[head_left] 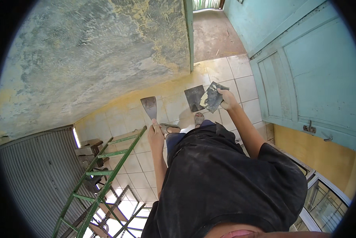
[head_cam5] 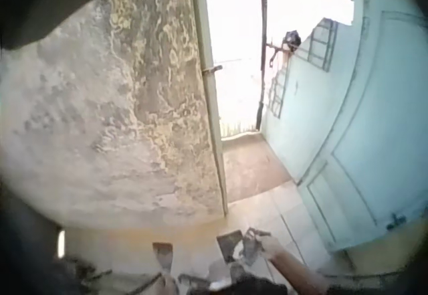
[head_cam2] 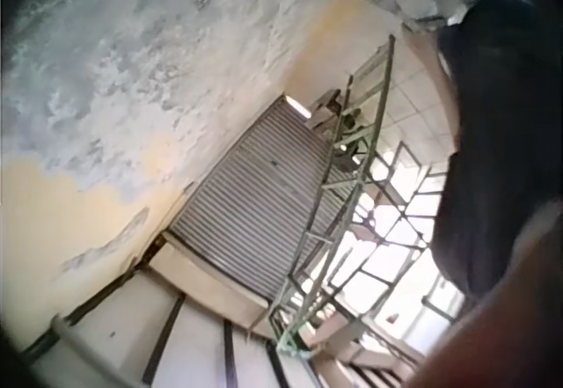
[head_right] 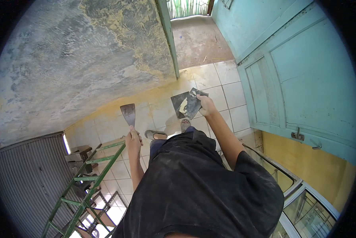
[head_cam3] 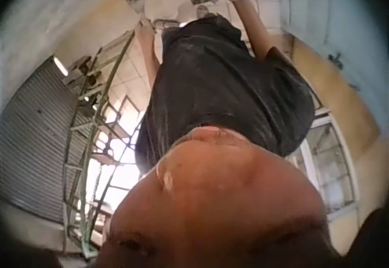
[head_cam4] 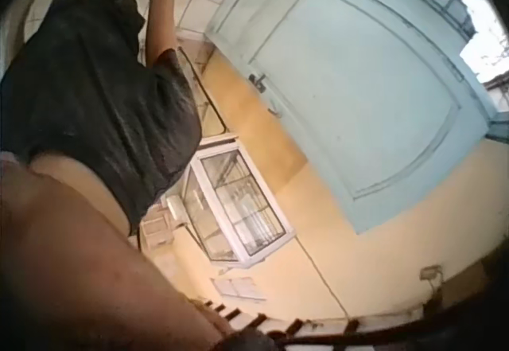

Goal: Scraping old paint and smoothing down a degraded wall surface using hand scrapers and small blocks.

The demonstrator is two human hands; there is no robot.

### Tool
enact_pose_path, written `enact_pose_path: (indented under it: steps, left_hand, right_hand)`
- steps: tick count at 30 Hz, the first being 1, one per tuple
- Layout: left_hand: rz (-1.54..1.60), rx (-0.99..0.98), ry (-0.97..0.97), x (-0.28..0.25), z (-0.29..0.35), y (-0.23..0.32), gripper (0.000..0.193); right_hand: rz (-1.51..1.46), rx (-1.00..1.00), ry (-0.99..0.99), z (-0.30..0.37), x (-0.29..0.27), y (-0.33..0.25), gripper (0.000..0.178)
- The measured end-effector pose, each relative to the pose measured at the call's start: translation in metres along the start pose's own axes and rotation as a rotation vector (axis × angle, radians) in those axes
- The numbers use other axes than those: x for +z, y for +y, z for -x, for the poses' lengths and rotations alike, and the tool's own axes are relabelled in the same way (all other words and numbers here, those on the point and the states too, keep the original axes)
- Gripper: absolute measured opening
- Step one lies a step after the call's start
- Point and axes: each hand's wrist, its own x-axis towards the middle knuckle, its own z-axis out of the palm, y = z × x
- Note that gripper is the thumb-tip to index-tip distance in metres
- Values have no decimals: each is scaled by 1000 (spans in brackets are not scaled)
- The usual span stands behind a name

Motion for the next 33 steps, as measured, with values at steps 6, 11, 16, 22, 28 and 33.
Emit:
enact_pose_path:
  steps: [6,11,16,22,28,33]
  left_hand:
    - [52,-94,-5,-16,25,-18,60]
    - [34,-112,-14,-27,41,-35,56]
    - [18,-47,-77,-39,49,-56,54]
    - [30,29,-96,-84,59,-87,51]
    - [-22,116,2,-144,72,-155,51]
    - [-64,85,37,-190,70,-213,52]
  right_hand:
    - [9,121,135,-59,-68,49,31]
    - [14,256,208,-64,-193,97,27]
    - [7,216,416,0,-294,133,24]
    - [-98,49,525,46,-283,170,22]
    - [-117,67,436,52,-198,198,27]
    - [-30,-3,358,60,-142,215,25]
